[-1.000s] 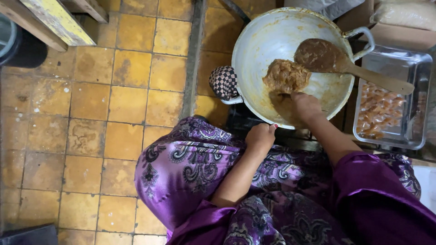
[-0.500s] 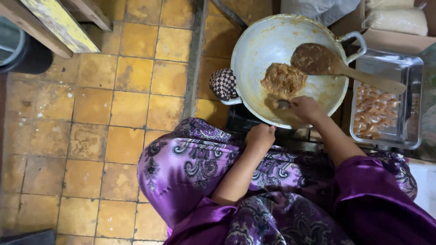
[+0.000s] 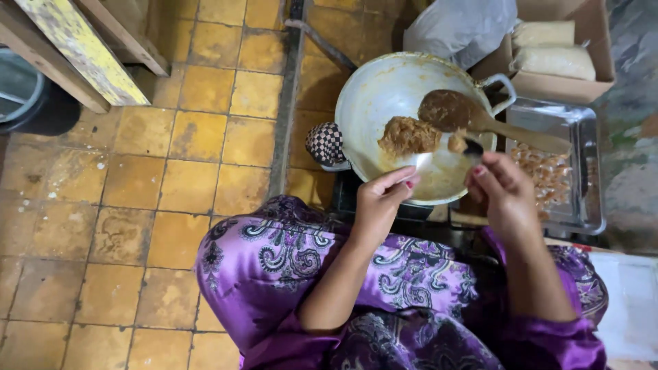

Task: Scooping paste from a bowl and shaping it into small balls by hand

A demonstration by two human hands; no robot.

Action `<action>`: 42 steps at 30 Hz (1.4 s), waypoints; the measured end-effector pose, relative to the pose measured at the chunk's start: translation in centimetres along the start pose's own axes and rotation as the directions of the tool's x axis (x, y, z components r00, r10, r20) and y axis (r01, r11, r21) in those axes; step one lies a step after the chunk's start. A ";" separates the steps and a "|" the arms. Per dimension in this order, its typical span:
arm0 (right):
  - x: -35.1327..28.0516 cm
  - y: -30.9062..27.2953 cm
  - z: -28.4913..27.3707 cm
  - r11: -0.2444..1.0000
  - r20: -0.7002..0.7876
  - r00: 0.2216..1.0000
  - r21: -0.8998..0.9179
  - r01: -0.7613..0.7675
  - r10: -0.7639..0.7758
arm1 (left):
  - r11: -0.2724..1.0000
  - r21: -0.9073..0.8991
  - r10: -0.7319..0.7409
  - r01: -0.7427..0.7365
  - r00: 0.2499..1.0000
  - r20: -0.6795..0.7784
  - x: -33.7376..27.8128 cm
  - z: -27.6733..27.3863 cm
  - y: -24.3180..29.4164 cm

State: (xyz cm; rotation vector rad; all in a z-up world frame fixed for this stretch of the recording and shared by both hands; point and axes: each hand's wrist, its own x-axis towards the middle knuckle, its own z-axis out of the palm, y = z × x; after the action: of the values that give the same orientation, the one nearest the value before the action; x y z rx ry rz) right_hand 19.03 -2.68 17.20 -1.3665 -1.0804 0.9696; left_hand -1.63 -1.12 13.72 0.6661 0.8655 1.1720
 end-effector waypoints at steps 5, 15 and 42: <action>-4.3 -1.4 1.0 0.974 0.077 0.980 -0.118 0.193 -0.184 | 0.977 -0.211 0.005 0.000 1.000 0.022 -0.6 0.4 -0.2; -5.2 0.4 3.2 0.757 0.122 0.848 -0.399 0.518 -0.516 | 0.894 -0.426 -0.094 0.141 0.987 0.131 -2.1 1.5 2.1; -3.4 8.8 1.5 0.659 0.048 0.699 -0.291 0.693 -0.713 | 0.755 -0.610 -0.245 0.242 0.966 0.080 -3.2 2.6 3.3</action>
State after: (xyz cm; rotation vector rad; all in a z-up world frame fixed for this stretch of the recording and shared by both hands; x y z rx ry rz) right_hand 17.41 -5.50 8.20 -1.0296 -1.5789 0.1765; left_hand -1.55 -3.30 18.50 0.0034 0.4967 1.1271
